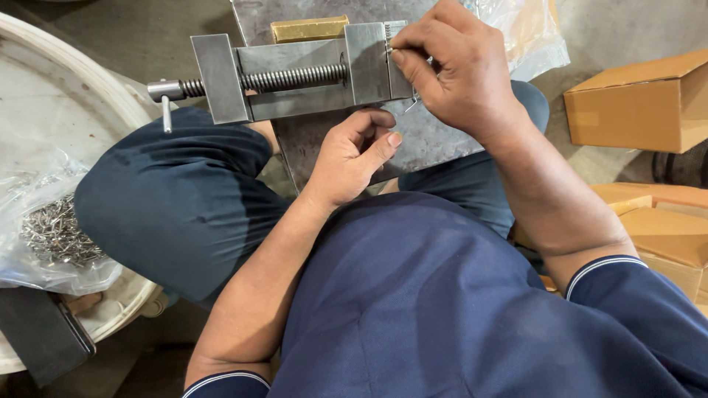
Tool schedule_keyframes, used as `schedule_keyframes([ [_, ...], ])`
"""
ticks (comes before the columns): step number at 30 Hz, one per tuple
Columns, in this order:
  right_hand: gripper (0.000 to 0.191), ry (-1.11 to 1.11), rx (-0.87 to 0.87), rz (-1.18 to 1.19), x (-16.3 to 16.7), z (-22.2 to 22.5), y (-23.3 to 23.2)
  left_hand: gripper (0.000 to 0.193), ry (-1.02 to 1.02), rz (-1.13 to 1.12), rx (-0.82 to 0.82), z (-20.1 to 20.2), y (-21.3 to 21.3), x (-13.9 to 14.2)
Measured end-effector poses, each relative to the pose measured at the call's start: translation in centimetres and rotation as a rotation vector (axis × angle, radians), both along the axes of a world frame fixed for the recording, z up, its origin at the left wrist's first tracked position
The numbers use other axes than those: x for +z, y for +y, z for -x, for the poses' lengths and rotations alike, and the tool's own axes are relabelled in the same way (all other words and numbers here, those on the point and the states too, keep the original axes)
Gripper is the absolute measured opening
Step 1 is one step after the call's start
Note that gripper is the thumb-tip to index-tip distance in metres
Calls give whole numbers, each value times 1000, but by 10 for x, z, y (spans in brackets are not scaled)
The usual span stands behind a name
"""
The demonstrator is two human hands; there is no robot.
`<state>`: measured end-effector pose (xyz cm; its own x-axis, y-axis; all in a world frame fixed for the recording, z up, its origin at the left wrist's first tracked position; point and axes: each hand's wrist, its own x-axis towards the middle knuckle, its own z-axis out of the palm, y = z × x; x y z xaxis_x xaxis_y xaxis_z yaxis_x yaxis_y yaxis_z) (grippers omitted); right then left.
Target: The person sits cross-legged on the floor and uses a metal bending tool to bend small metal pins. They pick up pins from a pile, place them into the tool's slot, and bend them using the tool's lever. The person also uses a small wooden block to adjust the tool's mechanism.
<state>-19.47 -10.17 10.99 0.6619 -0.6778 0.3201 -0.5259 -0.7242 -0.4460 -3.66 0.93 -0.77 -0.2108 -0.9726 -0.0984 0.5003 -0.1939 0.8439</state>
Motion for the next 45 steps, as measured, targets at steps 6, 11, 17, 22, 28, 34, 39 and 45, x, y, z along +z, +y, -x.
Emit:
schedule_keyframes([
  [6,12,-139,-69,-18,-21,26,10,25,-89,-36,18,-2,4,4],
  [11,12,4,-169,-124,-54,56,39,21,56,43,4,-4,4,0],
  [17,14,103,-163,20,-68,60,55,22,30,30,-8,-5,4,2],
  [22,15,150,-161,72,-67,58,64,23,3,24,-4,-6,6,0],
  [28,19,133,-164,38,-65,58,64,24,-23,36,-6,-6,5,0],
  [34,21,196,-149,80,-64,57,64,24,-33,41,-9,-6,5,4],
  [39,21,131,-170,34,-66,60,67,25,-90,64,-6,-6,6,4],
  [45,16,80,-226,31,-76,59,51,27,-111,77,-9,-6,6,5],
])
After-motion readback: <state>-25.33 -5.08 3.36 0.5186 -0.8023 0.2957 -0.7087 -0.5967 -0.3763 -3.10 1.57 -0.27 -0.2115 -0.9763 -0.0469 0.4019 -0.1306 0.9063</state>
